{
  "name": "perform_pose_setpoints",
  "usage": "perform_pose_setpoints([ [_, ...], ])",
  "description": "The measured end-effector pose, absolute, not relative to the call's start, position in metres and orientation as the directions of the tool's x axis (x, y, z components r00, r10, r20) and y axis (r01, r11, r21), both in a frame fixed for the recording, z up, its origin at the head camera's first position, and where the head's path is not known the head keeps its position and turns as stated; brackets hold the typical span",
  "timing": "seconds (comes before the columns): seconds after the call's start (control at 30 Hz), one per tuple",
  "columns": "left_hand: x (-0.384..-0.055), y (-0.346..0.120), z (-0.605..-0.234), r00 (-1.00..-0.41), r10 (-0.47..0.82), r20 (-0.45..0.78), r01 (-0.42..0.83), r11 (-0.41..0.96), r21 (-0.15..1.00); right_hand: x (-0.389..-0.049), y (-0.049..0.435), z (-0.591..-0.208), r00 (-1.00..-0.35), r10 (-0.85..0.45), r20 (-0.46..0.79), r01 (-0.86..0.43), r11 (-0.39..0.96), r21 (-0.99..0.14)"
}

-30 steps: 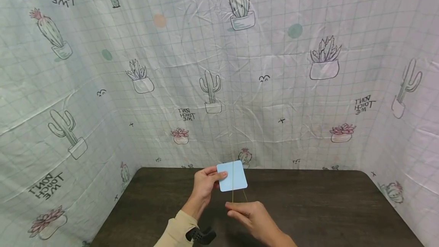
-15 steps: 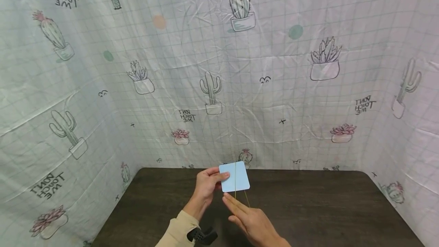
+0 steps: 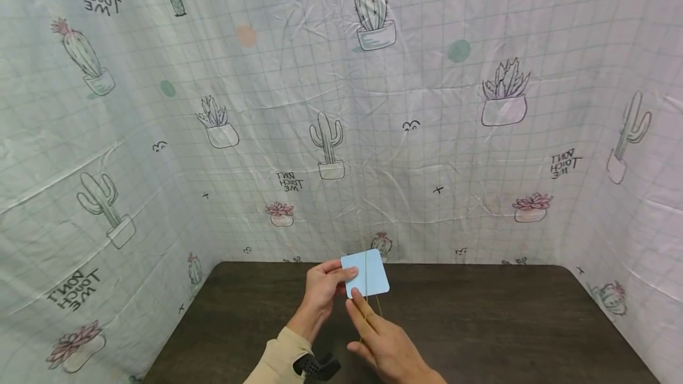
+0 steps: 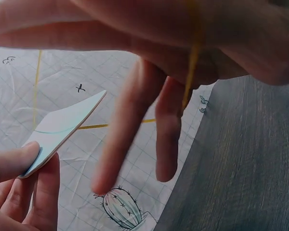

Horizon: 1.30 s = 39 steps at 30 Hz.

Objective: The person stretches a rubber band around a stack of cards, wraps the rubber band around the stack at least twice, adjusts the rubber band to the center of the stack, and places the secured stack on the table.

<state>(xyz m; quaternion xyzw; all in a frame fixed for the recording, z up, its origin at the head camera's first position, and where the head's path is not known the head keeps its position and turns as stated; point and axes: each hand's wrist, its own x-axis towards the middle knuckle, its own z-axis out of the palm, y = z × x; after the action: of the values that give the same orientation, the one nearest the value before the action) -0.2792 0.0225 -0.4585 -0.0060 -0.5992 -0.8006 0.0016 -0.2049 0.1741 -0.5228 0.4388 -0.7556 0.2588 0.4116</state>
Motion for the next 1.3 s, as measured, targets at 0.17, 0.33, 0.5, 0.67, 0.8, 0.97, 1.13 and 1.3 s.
perform_pose_setpoints([
  [0.17, -0.28, 0.024, -0.461, -1.0, -0.023, 0.02, 0.026, -0.305, 0.952, -0.2, 0.171, -0.523, -0.358, -0.436, 0.826, -0.858, 0.503, -0.105],
  [0.33, -0.28, 0.026, -0.462, -0.997, -0.071, 0.033, 0.055, -0.333, 0.941, -0.193, 0.165, -0.519, -0.504, -0.32, 0.802, -0.817, 0.476, -0.324],
  [0.5, -0.279, 0.028, -0.46, -0.992, -0.115, 0.06, 0.097, -0.347, 0.933, -0.185, 0.154, -0.513, -0.621, -0.09, 0.779, -0.737, 0.404, -0.541],
  [0.67, -0.278, 0.032, -0.457, -0.983, -0.168, 0.068, 0.126, -0.363, 0.923, -0.179, 0.139, -0.505, -0.665, 0.067, 0.744, -0.695, 0.309, -0.649],
  [0.8, -0.277, 0.033, -0.456, -0.974, -0.21, 0.082, 0.157, -0.374, 0.914, -0.174, 0.13, -0.502, -0.681, 0.111, 0.724, -0.686, 0.246, -0.684],
  [0.97, -0.277, 0.032, -0.456, -0.964, -0.244, 0.104, 0.189, -0.357, 0.915, -0.169, 0.125, -0.502, -0.723, 0.138, 0.676, -0.649, 0.198, -0.735],
  [1.13, -0.278, 0.031, -0.456, -0.958, -0.264, 0.11, 0.2, -0.346, 0.917, -0.167, 0.122, -0.504, -0.769, 0.163, 0.618, -0.595, 0.168, -0.786],
  [1.3, -0.277, 0.031, -0.454, -0.956, -0.273, 0.112, 0.203, -0.334, 0.921, -0.167, 0.12, -0.502, -0.792, 0.163, 0.588, -0.573, 0.134, -0.809],
])
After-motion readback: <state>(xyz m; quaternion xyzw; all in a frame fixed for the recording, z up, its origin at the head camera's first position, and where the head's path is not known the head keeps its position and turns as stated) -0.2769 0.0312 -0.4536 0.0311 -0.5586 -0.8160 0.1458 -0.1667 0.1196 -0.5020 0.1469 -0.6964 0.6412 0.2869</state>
